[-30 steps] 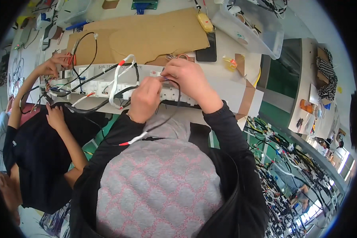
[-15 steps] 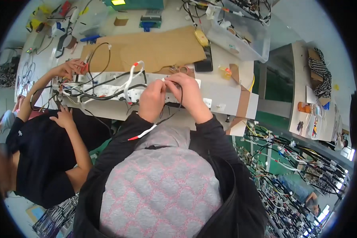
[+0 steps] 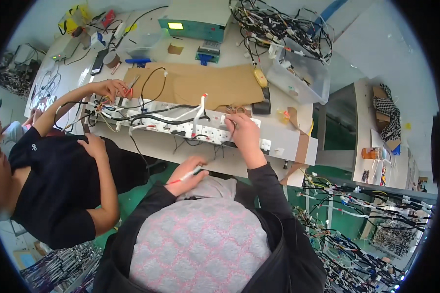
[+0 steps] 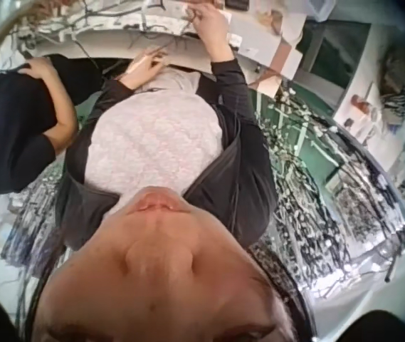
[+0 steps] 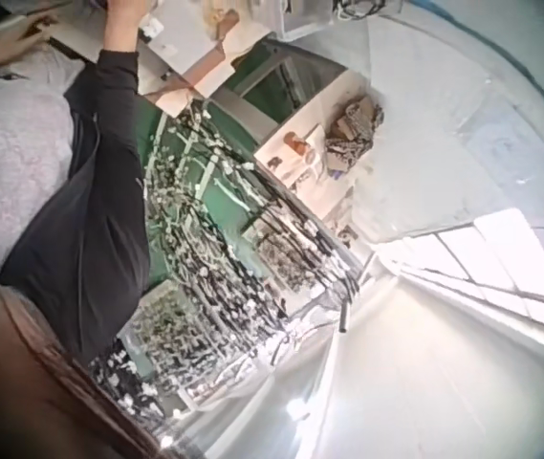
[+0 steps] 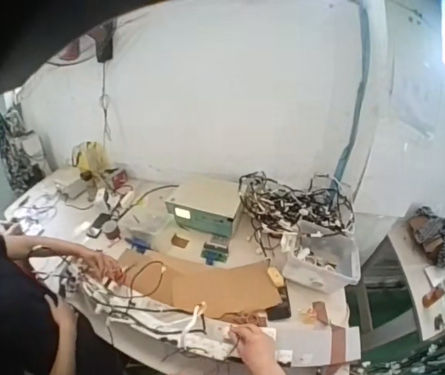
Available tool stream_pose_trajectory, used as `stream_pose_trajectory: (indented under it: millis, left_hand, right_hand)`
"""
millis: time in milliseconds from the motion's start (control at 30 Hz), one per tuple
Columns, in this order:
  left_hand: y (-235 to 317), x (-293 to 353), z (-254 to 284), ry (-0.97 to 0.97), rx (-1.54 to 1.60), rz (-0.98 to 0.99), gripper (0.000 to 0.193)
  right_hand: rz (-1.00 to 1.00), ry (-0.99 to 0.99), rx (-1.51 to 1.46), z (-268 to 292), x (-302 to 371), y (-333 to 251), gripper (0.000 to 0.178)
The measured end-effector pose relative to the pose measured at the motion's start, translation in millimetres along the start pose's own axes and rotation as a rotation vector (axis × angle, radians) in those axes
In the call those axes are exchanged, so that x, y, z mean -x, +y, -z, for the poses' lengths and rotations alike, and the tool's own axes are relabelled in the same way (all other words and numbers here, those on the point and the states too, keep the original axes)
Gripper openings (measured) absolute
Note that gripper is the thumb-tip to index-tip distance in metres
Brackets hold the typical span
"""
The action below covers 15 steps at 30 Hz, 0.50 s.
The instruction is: Assembling and routing wires onto a white plastic component frame at a manufacturing workbench.
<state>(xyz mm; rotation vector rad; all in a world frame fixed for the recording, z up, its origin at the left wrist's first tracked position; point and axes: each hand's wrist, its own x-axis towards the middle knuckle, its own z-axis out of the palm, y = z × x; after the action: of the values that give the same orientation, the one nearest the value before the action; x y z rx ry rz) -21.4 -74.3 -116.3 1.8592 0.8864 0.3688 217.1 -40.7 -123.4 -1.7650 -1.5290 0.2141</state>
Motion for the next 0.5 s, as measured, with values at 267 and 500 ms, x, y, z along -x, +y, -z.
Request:
stream_pose_trajectory:
  millis: [267,500]
  left_hand:
    - [-24,39,11,-0.028,0.063,0.184,0.027]
    - [-72,46,21,0.344,-0.184,0.08,0.035]
  right_hand:
    - [0.064,-0.048,0.075,0,-5,-8,0.011]
    - [0.071,-0.082,0.068,-4,-12,-3,0.013]
